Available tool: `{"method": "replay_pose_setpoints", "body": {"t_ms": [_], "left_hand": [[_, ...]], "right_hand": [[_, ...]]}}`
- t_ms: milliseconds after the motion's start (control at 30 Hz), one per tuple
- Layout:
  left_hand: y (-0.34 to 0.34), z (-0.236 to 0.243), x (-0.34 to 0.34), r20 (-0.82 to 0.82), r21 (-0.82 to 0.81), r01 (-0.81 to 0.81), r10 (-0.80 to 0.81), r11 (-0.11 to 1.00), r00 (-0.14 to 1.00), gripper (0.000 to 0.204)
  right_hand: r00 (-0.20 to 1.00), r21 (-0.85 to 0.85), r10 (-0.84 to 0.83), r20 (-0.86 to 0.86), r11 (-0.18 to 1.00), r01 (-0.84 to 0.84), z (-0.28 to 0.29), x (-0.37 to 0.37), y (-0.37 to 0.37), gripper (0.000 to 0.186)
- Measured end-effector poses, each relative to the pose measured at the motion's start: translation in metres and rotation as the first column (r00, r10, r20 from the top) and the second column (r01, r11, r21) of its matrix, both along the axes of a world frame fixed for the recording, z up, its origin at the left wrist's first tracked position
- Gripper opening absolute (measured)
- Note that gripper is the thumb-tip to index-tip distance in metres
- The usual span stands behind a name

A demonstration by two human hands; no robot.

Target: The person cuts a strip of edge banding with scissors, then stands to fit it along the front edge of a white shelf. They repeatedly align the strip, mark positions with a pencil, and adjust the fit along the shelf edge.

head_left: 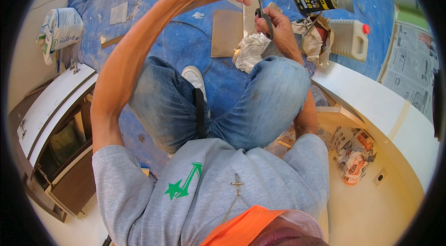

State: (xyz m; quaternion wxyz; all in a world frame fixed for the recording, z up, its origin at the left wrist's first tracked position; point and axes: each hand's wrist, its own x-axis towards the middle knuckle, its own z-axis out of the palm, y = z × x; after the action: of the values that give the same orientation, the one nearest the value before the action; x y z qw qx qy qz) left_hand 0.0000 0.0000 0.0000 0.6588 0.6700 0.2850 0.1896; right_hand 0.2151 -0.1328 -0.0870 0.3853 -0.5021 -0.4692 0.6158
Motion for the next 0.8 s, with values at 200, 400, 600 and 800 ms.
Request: {"method": "replay_pose_setpoints", "body": {"t_ms": [200,400,600,800], "left_hand": [[-0.005,0.005,0.002,0.002,-0.011,-0.048,0.048,0.999,0.999,0.015],[-0.004,0.015,0.003,-0.036,0.004,-0.04,0.04,0.999,0.999,0.021],[-0.002,0.012,-0.004,-0.209,-0.007,0.103,-0.103,0.995,0.973,0.034],[-0.006,0.016,-0.007,-0.219,-0.039,0.081,-0.087,0.996,0.972,0.038]], "right_hand": [[0.999,0.011,-0.035,-0.021,0.999,0.035,-0.001,0.0,0.001,0.036],[0.999,0.038,-0.052,0.015,0.998,0.051,0.004,0.002,0.003,0.035],[0.998,0.056,-0.053,0.044,0.997,0.051,0.004,0.001,0.003,0.032],[0.998,0.061,-0.06,0.024,0.996,0.058,0.003,-0.001,0.002,0.034]]}}
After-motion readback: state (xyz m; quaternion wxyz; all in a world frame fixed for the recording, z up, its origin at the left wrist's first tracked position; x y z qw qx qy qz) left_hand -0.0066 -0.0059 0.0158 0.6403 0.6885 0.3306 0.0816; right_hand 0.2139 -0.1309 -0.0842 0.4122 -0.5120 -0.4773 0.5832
